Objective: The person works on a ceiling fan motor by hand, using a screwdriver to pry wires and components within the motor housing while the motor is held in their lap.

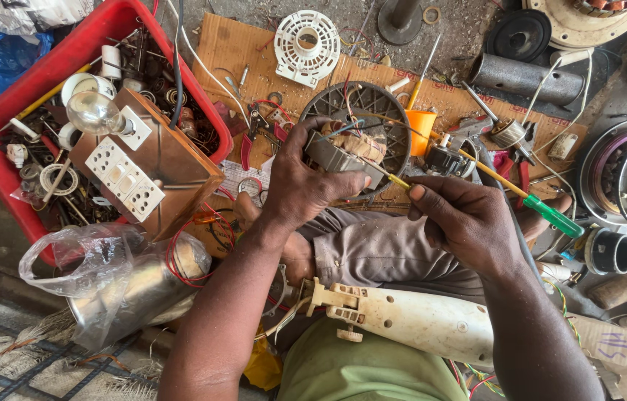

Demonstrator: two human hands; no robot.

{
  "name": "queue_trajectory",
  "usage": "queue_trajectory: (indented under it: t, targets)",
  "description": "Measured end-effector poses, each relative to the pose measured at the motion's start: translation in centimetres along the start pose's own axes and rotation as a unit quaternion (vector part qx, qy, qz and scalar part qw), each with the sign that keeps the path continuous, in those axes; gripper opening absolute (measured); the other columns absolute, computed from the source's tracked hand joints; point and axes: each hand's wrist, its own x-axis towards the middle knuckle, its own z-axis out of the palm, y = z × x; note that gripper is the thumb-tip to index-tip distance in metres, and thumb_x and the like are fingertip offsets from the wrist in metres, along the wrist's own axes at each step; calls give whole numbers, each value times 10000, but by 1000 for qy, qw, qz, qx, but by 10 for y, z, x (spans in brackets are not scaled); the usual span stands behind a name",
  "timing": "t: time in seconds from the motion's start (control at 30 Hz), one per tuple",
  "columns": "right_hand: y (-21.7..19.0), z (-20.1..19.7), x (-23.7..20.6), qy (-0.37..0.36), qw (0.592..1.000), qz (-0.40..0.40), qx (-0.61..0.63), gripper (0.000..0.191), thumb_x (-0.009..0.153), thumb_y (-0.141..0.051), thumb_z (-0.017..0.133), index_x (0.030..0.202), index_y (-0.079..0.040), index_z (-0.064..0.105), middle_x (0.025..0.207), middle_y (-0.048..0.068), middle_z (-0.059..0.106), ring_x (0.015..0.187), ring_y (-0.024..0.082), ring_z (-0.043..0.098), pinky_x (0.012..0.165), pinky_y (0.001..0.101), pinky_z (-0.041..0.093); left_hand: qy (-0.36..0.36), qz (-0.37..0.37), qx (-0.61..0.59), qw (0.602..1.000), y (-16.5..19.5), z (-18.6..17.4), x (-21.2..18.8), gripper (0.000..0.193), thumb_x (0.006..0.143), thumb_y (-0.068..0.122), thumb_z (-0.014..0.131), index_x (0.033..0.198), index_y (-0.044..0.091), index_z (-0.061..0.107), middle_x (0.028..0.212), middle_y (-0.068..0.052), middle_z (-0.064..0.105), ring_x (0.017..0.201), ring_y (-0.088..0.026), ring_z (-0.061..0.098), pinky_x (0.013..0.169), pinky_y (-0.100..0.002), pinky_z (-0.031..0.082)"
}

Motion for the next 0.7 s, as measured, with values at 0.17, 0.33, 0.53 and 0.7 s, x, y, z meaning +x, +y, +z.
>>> queue_trajectory:
  t: [0.17, 0.33, 0.53, 0.7]
  targets:
    - [14, -2, -1, -4, 998, 11, 61, 309, 980, -231, 667, 1122, 35, 729, 774, 48, 683, 474, 67, 495, 384, 233, 349, 14, 22, 28, 999, -1, 3, -5, 804, 659, 253, 928, 1339, 41, 554, 1229, -89, 688, 1105, -177, 699, 976, -322, 601]
    - [39, 7, 4, -2, 989, -42, 142, 289, 965, -158, 705, 1186, 26, 723, 810, 43, 696, 524, 42, 511, 444, 203, 388, 19, 18, 40, 999, 0, 2, -4, 803, 648, 254, 931, 1328, 24, 570, 1222, -95, 693, 1096, -178, 703, 962, -320, 604]
    - [50, 14, 15, 35, 987, -153, 23, 319, 930, -52, 784, 1248, -37, 760, 893, 9, 689, 730, 31, 557, 620, 193, 462, -16, -24, -76, 997, 1, -5, 0, 793, 657, 237, 909, 1332, 9, 560, 1187, -93, 714, 1061, -171, 722, 950, -324, 622]
    - [39, 12, 22, 58, 944, -307, -101, 310, 857, -33, 835, 1157, -78, 767, 1112, 51, 747, 1013, 92, 689, 862, 229, 571, -27, -24, -97, 995, 1, -7, 2, 757, 682, 206, 907, 1334, -6, 585, 1165, -95, 724, 1052, -173, 718, 950, -330, 618]
